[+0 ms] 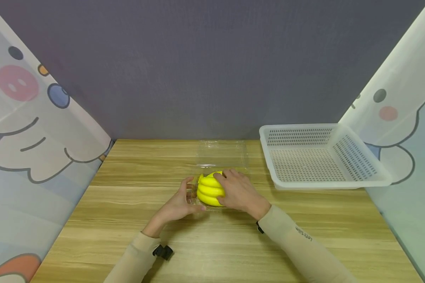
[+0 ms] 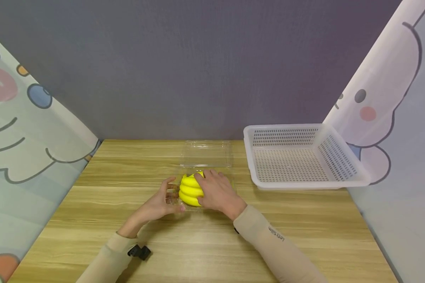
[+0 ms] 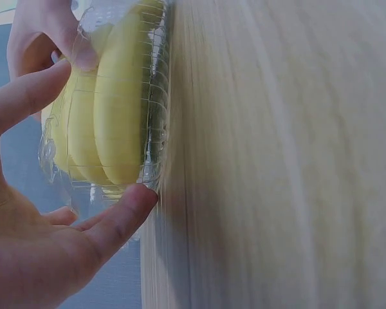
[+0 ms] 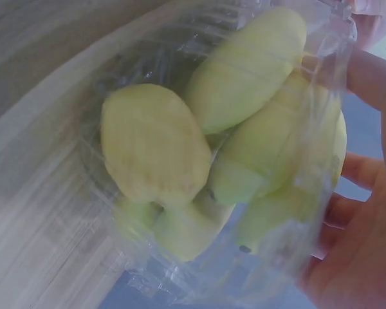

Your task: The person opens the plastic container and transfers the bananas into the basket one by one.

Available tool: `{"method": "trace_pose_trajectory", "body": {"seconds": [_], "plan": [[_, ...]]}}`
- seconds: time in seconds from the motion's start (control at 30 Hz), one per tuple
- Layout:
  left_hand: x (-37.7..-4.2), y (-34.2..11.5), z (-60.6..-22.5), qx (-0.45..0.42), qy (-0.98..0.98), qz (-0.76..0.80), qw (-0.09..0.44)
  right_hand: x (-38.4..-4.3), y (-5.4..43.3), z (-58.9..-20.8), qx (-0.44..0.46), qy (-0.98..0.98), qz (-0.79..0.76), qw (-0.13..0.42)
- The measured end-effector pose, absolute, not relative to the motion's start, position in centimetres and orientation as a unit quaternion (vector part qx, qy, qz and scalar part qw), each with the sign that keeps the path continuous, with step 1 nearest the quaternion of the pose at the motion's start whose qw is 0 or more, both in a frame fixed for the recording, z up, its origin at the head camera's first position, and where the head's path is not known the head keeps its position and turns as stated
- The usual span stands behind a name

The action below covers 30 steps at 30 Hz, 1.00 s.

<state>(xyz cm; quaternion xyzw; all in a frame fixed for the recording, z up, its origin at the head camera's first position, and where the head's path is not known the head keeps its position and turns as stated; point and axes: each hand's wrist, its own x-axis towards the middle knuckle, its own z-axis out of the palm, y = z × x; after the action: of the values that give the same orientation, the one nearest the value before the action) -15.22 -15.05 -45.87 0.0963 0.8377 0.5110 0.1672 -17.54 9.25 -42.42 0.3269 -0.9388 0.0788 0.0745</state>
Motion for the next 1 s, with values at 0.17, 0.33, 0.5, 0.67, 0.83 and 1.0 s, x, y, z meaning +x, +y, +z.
{"method": "trace_pose_trajectory", "body": {"seconds": [0.17, 0.33, 0.5, 0.67, 0.83, 1.0], "plan": [[-15.22, -15.09, -45.80, 0.096, 0.839, 0.508, 0.167, -17.64, 9.34, -42.42, 0.329, -0.937, 0.071, 0.089], [-15.19, -15.09, -45.71, 0.096, 0.840, 0.508, 0.167, -17.83, 9.39, -42.49, 0.333, -0.935, 0.074, 0.101], [-15.14, -15.09, -45.68, 0.093, 0.839, 0.509, 0.171, -17.93, 9.53, -42.55, 0.341, -0.930, 0.078, 0.114], [-15.11, -15.12, -45.67, 0.098, 0.838, 0.509, 0.170, -18.01, 9.58, -42.46, 0.346, -0.926, 0.077, 0.127], [-15.19, -15.15, -45.75, 0.104, 0.836, 0.511, 0.169, -18.03, 9.69, -42.09, 0.348, -0.926, 0.078, 0.127], [-15.27, -15.14, -45.81, 0.106, 0.835, 0.512, 0.171, -18.05, 9.89, -41.65, 0.350, -0.925, 0.088, 0.119]]}}
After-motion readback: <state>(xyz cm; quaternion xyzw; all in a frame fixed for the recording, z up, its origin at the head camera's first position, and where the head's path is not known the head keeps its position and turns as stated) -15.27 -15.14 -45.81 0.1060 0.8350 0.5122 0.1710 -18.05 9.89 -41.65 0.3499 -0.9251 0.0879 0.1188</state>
